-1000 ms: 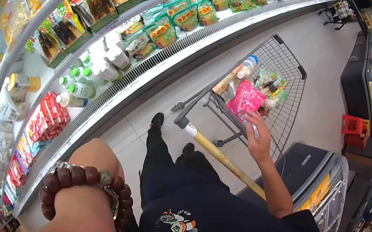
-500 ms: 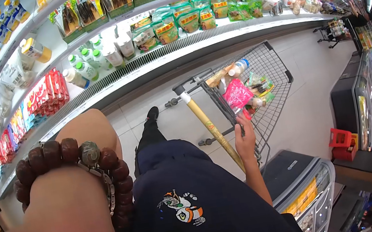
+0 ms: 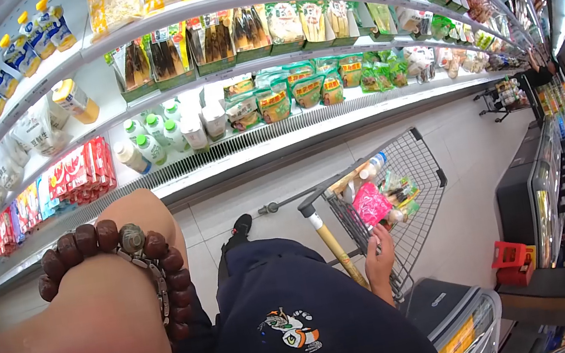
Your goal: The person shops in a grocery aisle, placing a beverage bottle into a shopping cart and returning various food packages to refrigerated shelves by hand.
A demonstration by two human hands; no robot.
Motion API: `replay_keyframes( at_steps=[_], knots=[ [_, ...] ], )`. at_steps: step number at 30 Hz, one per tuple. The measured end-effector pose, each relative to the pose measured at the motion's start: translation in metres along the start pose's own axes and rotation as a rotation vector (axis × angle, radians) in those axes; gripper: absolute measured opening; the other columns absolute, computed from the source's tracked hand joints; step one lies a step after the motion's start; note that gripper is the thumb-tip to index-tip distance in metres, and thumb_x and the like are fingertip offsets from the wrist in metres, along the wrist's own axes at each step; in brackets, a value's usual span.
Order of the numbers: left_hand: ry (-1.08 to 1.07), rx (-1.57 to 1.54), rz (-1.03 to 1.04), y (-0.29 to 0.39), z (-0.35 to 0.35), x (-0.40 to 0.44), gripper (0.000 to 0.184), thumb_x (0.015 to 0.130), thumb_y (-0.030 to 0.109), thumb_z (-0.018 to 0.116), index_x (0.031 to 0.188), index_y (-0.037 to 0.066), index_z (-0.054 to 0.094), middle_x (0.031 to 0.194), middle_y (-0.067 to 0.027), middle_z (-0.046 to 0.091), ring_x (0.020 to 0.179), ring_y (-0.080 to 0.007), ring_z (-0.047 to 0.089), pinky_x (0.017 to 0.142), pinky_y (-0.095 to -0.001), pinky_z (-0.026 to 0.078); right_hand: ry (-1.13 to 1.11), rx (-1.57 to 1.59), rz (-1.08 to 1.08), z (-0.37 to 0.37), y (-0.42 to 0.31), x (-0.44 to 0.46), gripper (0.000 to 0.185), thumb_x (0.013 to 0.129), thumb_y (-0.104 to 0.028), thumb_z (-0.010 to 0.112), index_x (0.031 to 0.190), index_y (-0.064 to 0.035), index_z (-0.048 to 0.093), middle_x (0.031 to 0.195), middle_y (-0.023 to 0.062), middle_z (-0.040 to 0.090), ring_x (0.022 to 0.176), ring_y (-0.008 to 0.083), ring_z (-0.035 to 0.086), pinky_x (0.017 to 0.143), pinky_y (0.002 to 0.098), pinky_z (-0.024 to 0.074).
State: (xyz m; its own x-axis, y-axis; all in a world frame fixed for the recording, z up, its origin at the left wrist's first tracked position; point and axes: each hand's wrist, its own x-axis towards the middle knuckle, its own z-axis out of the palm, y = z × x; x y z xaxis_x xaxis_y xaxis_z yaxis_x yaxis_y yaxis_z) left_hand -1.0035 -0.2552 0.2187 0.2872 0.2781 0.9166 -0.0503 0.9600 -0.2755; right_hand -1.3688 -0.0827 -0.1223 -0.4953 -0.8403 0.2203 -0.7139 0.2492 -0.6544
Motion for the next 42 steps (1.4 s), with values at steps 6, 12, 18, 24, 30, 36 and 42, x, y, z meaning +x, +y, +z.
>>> replay_keyframes(
  at_steps=[6,12,18,24,30,36,42],
  knots=[
    [0.006,0.016,-0.032,-0.031,-0.005,-0.012,0.053,0.104,0.053,0.029,0.128,0.015,0.056,0.122,-0.0145,0.056,0.114,-0.0309,0.053,0.104,-0.0501,0.037,-0.064,-0.009,-0.097,0.021,-0.013,0.035,0.026,0.097,-0.010,0.057,0.119,0.0011,0.064,0.128,0.0183,0.061,0.122,0.0359,0.055,0.106,0.0427,0.0398],
    [0.028,-0.035,-0.070,-0.066,-0.007,-0.022,0.054,0.104,0.054,0.027,0.128,0.015,0.056,0.125,-0.0158,0.055,0.116,-0.0319,0.053,0.104,-0.0500,0.036,-0.069,0.013,-0.098,0.043,-0.040,0.050,0.023,0.095,-0.007,0.058,0.116,0.0011,0.065,0.128,0.0187,0.062,0.119,0.0348,0.058,0.104,0.0417,0.0428],
    [0.011,-0.138,-0.275,-0.127,0.031,-0.082,0.055,0.105,0.054,0.026,0.128,0.014,0.056,0.129,-0.0172,0.054,0.117,-0.0329,0.052,0.105,-0.0499,0.036,0.000,-0.024,-0.148,0.033,-0.063,0.025,0.022,0.087,0.000,0.065,0.109,-0.0006,0.066,0.117,0.0153,0.066,0.113,0.0341,0.062,0.103,0.0439,0.0459],
    [-0.732,-0.456,-1.170,-0.056,0.060,-0.253,0.028,0.102,0.027,0.052,0.094,0.001,0.062,0.100,-0.0172,0.063,0.094,-0.0280,0.061,0.084,-0.0400,0.048,0.110,-0.100,-0.007,0.012,-0.071,-0.022,0.023,0.084,0.001,0.068,0.107,-0.0013,0.067,0.112,0.0146,0.068,0.109,0.0325,0.064,0.101,0.0466,0.0480],
    [-1.304,-0.753,-1.149,0.018,0.103,-0.324,0.012,0.088,0.014,0.071,0.095,0.004,0.067,0.094,-0.0082,0.066,0.090,-0.0254,0.062,0.080,-0.0363,0.046,0.211,-0.009,0.240,-0.012,-0.049,-0.042,0.019,0.089,-0.004,0.066,0.108,0.0000,0.067,0.110,0.0155,0.069,0.107,0.0306,0.066,0.098,0.0409,0.0493],
    [-1.649,-0.587,-0.878,0.055,0.126,-0.362,0.016,0.088,0.022,0.071,0.092,0.007,0.068,0.089,-0.0061,0.065,0.085,-0.0256,0.061,0.079,-0.0386,0.045,0.539,0.708,0.740,-0.068,0.087,0.070,0.027,0.101,-0.017,0.055,0.117,0.0037,0.062,0.114,0.0152,0.067,0.109,0.0233,0.065,0.097,0.0335,0.0520],
    [-1.857,-0.435,-0.760,0.071,0.145,-0.371,0.031,0.086,0.014,0.067,0.061,0.011,0.049,0.057,-0.0050,0.048,0.052,-0.0246,0.049,0.056,-0.0386,0.036,0.348,0.608,1.022,0.017,0.432,0.186,0.026,0.091,-0.017,0.063,0.106,0.0036,0.066,0.107,0.0169,0.068,0.101,0.0242,0.069,0.082,0.0338,0.0555]
  ],
)
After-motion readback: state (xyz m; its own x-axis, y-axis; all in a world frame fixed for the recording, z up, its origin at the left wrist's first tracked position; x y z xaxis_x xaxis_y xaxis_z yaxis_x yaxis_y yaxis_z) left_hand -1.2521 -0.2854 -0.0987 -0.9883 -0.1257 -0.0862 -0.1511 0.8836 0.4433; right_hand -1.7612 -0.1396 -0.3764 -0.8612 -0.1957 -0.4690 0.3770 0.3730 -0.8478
